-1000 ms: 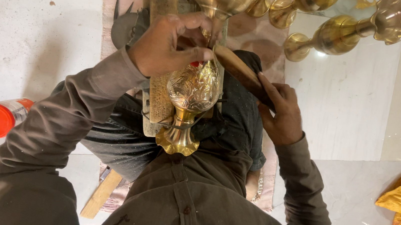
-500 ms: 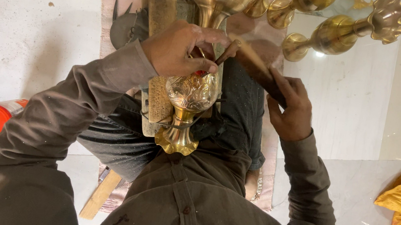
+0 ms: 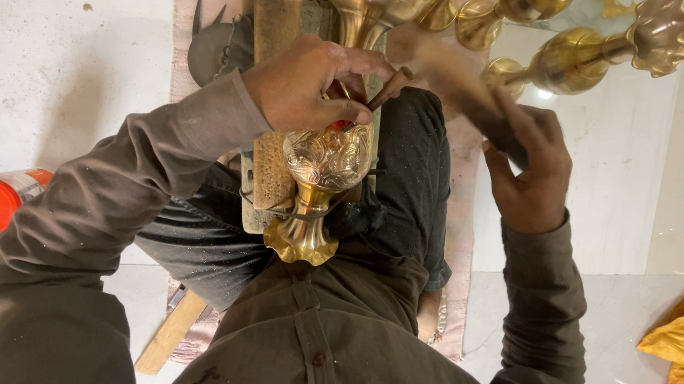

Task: The person sits on the floor with a brass vase clamped to a wooden support on their lap and decorates its surface by hand, holding a small chisel against the metal and striking it with a wooden mallet to cut a floral pattern. They reposition the vase and chisel repeatedly, then rotate the vase to work other areas.

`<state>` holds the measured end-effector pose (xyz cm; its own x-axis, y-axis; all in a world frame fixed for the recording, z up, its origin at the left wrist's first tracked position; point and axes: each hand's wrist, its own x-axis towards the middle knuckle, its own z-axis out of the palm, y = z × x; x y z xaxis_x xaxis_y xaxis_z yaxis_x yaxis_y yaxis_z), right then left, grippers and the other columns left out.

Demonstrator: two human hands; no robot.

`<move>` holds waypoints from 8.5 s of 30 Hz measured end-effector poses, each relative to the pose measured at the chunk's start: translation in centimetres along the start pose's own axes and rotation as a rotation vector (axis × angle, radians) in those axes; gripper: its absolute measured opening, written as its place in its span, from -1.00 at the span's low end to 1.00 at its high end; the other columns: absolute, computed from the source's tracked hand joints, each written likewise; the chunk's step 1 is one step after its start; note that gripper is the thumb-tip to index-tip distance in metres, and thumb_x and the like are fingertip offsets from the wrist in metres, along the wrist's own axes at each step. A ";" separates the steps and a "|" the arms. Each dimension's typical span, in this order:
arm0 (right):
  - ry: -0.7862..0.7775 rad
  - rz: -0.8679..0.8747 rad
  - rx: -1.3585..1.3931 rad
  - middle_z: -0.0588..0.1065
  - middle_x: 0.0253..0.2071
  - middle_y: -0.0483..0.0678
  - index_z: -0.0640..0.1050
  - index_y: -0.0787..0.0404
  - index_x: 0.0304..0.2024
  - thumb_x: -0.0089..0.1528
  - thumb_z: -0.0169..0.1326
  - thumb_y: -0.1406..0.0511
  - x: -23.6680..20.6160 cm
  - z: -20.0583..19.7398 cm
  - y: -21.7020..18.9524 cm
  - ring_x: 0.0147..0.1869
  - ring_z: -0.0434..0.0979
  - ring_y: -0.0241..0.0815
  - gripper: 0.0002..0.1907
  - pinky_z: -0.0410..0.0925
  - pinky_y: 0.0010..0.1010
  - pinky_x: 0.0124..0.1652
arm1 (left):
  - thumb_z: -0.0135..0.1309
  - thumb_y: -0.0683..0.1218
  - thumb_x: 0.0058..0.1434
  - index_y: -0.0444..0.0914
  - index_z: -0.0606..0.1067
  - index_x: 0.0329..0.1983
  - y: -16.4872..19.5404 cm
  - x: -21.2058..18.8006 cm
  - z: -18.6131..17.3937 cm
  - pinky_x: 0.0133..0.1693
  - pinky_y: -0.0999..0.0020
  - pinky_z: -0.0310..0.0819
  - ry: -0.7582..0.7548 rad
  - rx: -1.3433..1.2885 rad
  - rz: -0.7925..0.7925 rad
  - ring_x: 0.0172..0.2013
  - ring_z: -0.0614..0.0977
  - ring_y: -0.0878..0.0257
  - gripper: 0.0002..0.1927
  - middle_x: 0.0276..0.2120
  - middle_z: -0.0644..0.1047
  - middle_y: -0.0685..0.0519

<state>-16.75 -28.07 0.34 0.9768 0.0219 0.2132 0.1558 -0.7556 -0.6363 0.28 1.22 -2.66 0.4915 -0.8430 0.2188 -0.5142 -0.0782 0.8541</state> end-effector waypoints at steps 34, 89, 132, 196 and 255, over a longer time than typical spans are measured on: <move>0.024 0.080 0.304 0.40 0.22 -0.03 0.35 0.22 0.47 0.33 0.11 0.62 1.1 0.8 1.1 0.34 0.49 -0.19 -0.33 0.44 -0.38 0.27 | 0.34 -0.10 0.22 -0.34 0.47 0.21 0.4 -0.5 0.5 -0.23 0.25 0.69 0.087 0.068 0.010 -0.27 0.78 0.13 -0.47 -0.25 0.68 -0.17; -0.063 -0.102 -0.003 0.44 0.08 0.09 0.40 0.31 0.42 0.31 0.18 0.58 5.7 0.5 1.4 0.14 0.54 -0.15 -0.38 0.49 -0.39 0.10 | 0.33 -0.08 0.23 -0.28 0.51 0.15 0.1 -1.6 1.9 -0.12 0.25 0.71 0.215 -0.006 -0.158 -0.26 0.78 0.18 -0.54 -0.16 0.68 -0.16; -0.086 -0.042 0.415 0.49 0.27 0.10 0.25 0.30 0.51 0.41 0.12 0.56 6.6 1.1 1.7 0.40 0.51 -0.14 -0.36 0.45 -0.36 0.27 | 0.27 -0.15 0.30 -0.19 0.48 0.21 0.4 -2.2 2.4 -0.25 0.35 0.72 0.313 -0.091 -0.143 -0.28 0.79 0.22 -0.58 -0.24 0.71 -0.09; -0.172 -0.274 -0.118 0.48 0.07 0.15 0.41 0.22 0.47 0.33 0.09 0.59 10.7 0.1 -0.1 0.08 0.57 -0.07 -0.36 0.57 -0.29 0.08 | 0.30 -0.21 0.26 -0.22 0.52 0.15 0.8 -2.7 3.4 -0.19 0.35 0.77 0.458 -0.089 -0.194 -0.26 0.78 0.24 -0.61 -0.27 0.69 -0.06; -0.229 -0.533 0.074 0.38 0.28 0.29 0.27 0.34 0.43 0.30 0.09 0.59 13.3 -0.5 -2.2 0.37 0.44 0.21 -0.36 0.36 -0.06 0.33 | 0.27 -0.25 0.25 -0.42 0.45 0.20 0.3 -3.5 5.0 -0.15 0.36 0.71 0.638 -0.226 -0.163 -0.09 0.73 0.20 -0.54 0.06 0.58 -0.18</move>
<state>-4.21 -26.49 4.94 0.7664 0.5334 0.3579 0.6363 -0.5542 -0.5366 -5.12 1.43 -5.56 0.9026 -0.3470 0.2546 -0.2737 -0.0062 0.9618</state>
